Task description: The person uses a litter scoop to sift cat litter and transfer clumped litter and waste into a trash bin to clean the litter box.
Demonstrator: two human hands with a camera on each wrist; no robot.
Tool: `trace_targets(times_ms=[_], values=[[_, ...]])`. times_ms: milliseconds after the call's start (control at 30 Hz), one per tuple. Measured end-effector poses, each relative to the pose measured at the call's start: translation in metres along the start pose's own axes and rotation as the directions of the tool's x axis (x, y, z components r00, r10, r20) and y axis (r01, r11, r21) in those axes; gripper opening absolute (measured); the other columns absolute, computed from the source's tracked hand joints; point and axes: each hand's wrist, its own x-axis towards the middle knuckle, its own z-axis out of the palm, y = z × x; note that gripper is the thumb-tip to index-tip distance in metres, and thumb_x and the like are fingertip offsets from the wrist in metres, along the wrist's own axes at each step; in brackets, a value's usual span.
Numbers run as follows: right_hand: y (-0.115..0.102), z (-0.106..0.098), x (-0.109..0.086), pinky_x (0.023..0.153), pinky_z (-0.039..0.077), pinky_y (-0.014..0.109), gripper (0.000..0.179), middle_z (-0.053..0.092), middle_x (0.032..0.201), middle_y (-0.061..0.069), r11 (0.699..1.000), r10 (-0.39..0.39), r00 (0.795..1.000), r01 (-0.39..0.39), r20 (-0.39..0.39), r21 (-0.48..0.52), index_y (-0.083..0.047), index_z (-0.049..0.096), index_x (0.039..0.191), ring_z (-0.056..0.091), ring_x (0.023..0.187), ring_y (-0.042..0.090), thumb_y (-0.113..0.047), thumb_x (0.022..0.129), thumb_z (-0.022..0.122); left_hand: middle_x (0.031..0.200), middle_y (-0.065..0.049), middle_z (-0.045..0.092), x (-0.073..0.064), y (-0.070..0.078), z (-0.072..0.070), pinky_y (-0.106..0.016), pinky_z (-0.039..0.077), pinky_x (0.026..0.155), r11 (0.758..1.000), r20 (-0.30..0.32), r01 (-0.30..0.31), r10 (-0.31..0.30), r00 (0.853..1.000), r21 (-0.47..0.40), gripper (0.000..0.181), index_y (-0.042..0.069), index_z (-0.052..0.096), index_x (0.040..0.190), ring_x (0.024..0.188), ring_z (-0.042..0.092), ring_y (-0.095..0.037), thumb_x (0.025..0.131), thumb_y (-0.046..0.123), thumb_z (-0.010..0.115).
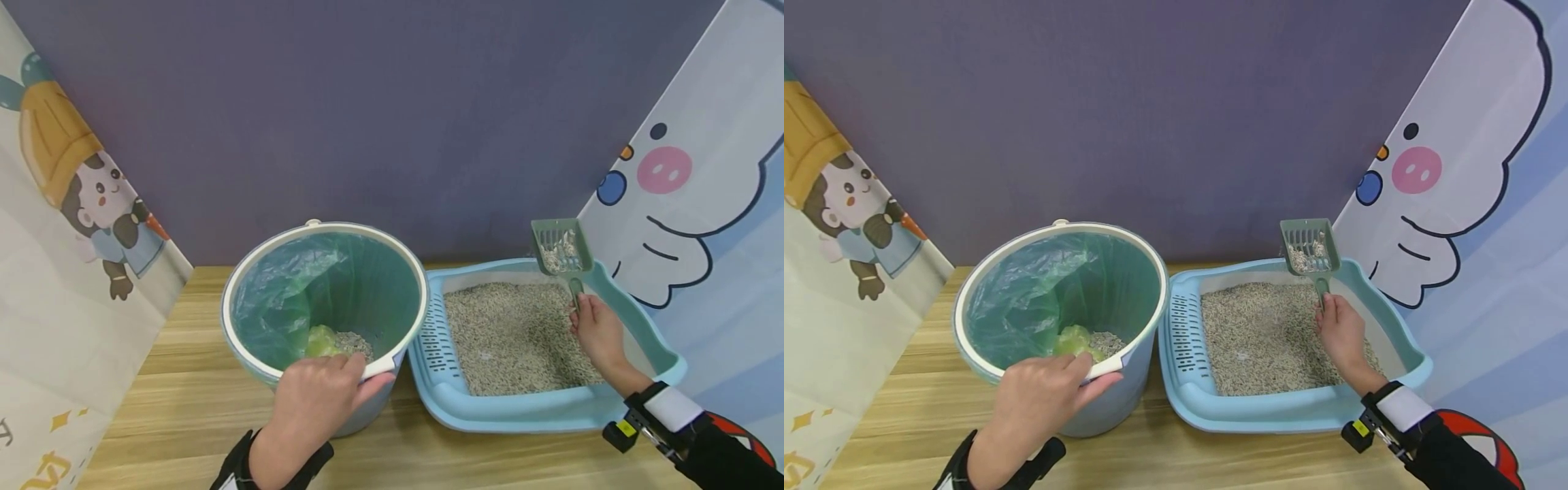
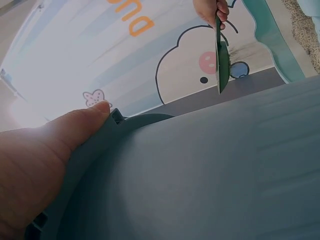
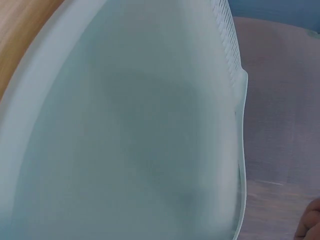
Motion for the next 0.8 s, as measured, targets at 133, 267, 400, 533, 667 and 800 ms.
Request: trace_targets(times_ms=[133,267,400,533,667,800], values=[[-0.003,0.001,0.000,0.043,0.038,0.025,0.050,0.046,0.067,0.006,1.000,-0.003,1.000,0.002,-0.024,-0.013,0.002,0.049,0.097,0.044,0.049,0.009,-0.044,0.097,0.029,0.040,0.007,0.019,0.000,0.000,-0.001,-0.019,0.007,0.035,1.000,0.000,-0.002,0.002,1.000,-0.002,0.058,0.016,0.025,0.050,0.033,0.013,-0.004,0.097,0.050,0.026],[-0.023,0.000,-0.007,0.043,0.038,0.023,0.047,0.045,0.064,0.003,0.993,-0.008,1.000,0.005,-0.026,-0.118,0.006,0.047,0.099,0.043,0.048,0.006,-0.034,0.100,0.024,0.040,0.008,0.020,0.000,0.000,-0.001,-0.019,0.007,0.035,1.000,0.002,-0.003,0.003,1.000,-0.001,0.058,0.016,0.026,0.050,0.033,0.013,-0.004,0.097,0.050,0.026],[-0.028,0.000,-0.010,0.042,0.036,0.021,0.042,0.045,0.062,0.000,0.986,-0.056,0.997,0.047,-0.050,-0.162,0.007,0.049,0.098,0.040,0.046,0.002,-0.027,0.101,0.025,0.040,0.008,0.020,0.000,0.000,0.000,-0.020,0.007,0.034,1.000,0.007,-0.003,0.003,1.000,-0.002,0.058,0.016,0.026,0.050,0.033,0.014,-0.004,0.097,0.050,0.025],[-0.030,-0.001,-0.012,0.042,0.033,0.020,0.041,0.051,0.064,0.008,0.959,-0.133,0.983,0.096,-0.124,-0.265,0.006,0.053,0.094,0.038,0.045,-0.001,-0.027,0.101,0.028,0.040,0.007,0.020,-0.001,0.000,-0.001,-0.019,0.007,0.035,1.000,0.012,-0.003,0.003,1.000,-0.007,0.058,0.016,0.026,0.050,0.033,0.014,-0.004,0.097,0.050,0.025],[-0.030,0.000,-0.013,0.042,0.031,0.018,0.036,0.056,0.067,0.015,0.940,-0.180,0.965,0.113,-0.188,-0.323,0.004,0.054,0.092,0.036,0.045,-0.005,-0.024,0.100,0.033,0.039,0.007,0.020,-0.001,0.000,0.000,-0.019,0.007,0.035,1.000,0.012,-0.002,0.002,1.000,-0.008,0.058,0.016,0.026,0.050,0.033,0.013,-0.004,0.096,0.050,0.025],[-0.028,0.001,-0.014,0.042,0.030,0.016,0.034,0.053,0.063,0.011,0.947,-0.200,0.951,0.126,-0.237,-0.295,0.004,0.054,0.090,0.035,0.045,-0.007,-0.022,0.100,0.035,0.039,0.007,0.019,-0.001,0.000,0.000,-0.019,0.006,0.035,1.000,0.008,-0.004,0.004,1.000,-0.005,0.058,0.016,0.025,0.050,0.033,0.013,-0.004,0.096,0.051,0.026]])
